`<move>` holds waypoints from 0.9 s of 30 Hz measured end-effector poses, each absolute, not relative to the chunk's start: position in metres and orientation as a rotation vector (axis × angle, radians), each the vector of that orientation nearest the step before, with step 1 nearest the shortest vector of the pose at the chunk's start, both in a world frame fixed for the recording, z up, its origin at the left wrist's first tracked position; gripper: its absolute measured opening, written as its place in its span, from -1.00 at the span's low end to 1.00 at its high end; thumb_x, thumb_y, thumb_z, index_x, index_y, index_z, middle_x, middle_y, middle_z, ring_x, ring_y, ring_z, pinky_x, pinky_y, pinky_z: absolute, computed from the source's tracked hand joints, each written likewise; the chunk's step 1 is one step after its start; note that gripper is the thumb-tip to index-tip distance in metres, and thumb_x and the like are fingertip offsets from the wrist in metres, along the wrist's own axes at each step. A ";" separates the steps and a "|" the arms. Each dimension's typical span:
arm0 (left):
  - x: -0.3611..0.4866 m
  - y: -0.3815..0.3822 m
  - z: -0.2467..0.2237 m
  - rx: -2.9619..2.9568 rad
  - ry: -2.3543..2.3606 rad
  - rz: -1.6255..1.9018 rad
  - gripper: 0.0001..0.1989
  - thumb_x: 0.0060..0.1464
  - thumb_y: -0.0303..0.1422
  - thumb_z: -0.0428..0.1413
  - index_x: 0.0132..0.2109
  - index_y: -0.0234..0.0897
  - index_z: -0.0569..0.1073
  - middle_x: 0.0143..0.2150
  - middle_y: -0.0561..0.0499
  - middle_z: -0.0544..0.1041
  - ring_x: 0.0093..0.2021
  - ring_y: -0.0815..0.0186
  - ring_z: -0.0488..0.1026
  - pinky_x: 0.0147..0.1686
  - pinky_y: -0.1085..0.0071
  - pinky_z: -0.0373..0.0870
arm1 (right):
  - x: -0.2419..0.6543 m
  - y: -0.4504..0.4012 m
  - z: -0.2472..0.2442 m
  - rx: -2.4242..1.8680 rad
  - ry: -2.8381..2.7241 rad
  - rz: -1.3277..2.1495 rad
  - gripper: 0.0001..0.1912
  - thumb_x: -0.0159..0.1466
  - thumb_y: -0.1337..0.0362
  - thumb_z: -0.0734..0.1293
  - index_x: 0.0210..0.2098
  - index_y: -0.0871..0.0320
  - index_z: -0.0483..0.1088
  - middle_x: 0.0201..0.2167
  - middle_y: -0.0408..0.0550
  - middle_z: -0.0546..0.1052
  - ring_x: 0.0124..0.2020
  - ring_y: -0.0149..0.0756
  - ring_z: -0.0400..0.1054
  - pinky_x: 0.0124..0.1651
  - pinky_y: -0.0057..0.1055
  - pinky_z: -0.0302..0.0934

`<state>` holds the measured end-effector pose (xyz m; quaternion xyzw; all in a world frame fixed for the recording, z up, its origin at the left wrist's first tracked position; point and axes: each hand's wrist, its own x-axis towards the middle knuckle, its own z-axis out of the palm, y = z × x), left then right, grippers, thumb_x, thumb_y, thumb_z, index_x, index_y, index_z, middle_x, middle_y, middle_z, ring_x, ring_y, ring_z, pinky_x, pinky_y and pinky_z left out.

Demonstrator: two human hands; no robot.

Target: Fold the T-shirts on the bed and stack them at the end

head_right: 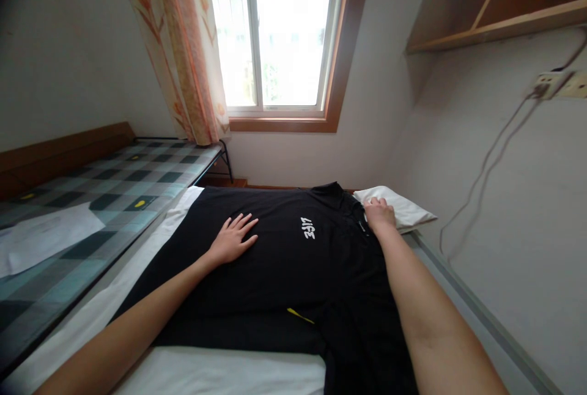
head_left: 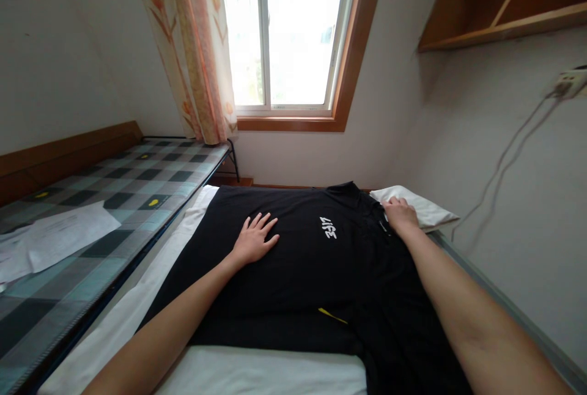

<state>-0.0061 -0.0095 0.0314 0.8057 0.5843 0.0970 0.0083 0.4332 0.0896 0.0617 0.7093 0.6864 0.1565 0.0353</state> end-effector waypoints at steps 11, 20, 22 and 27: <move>-0.003 -0.010 0.033 2.504 1.829 0.309 -0.40 0.27 0.02 -0.20 0.36 -0.04 0.16 0.42 0.01 0.09 0.42 0.09 -0.05 0.35 -0.02 -0.13 | 0.400 0.098 0.078 2.378 2.271 0.310 -0.48 0.38 0.14 0.04 0.19 0.22 0.34 0.20 0.19 0.35 0.18 -0.04 0.23 0.15 -0.21 0.12; -0.003 -0.010 0.034 2.494 1.829 0.327 -0.42 0.26 0.01 -0.17 0.35 -0.03 0.18 0.42 0.00 0.12 0.42 0.08 -0.05 0.34 -0.02 -0.10 | 0.351 0.081 0.036 2.414 2.083 0.043 -0.31 0.40 0.00 -0.04 0.31 0.39 0.14 0.34 0.29 0.14 0.36 -0.03 -0.03 0.30 -0.21 -0.11; -0.003 -0.010 0.033 2.499 1.831 0.329 -0.42 0.26 0.01 -0.17 0.35 -0.03 0.18 0.41 0.00 0.12 0.42 0.08 -0.05 0.34 -0.02 -0.11 | 0.346 0.077 0.036 2.453 2.069 0.041 -0.32 0.41 0.02 -0.05 0.30 0.38 0.15 0.34 0.28 0.14 0.36 -0.04 -0.03 0.31 -0.20 -0.14; -0.003 -0.008 0.030 2.518 1.834 0.325 -0.41 0.26 0.01 -0.17 0.36 -0.05 0.17 0.41 -0.01 0.12 0.42 0.06 -0.04 0.34 -0.03 -0.12 | 0.333 0.064 0.037 2.497 2.035 -0.008 -0.30 0.40 -0.01 -0.07 0.34 0.34 0.09 0.37 0.26 0.08 0.38 0.00 -0.08 0.33 -0.12 -0.18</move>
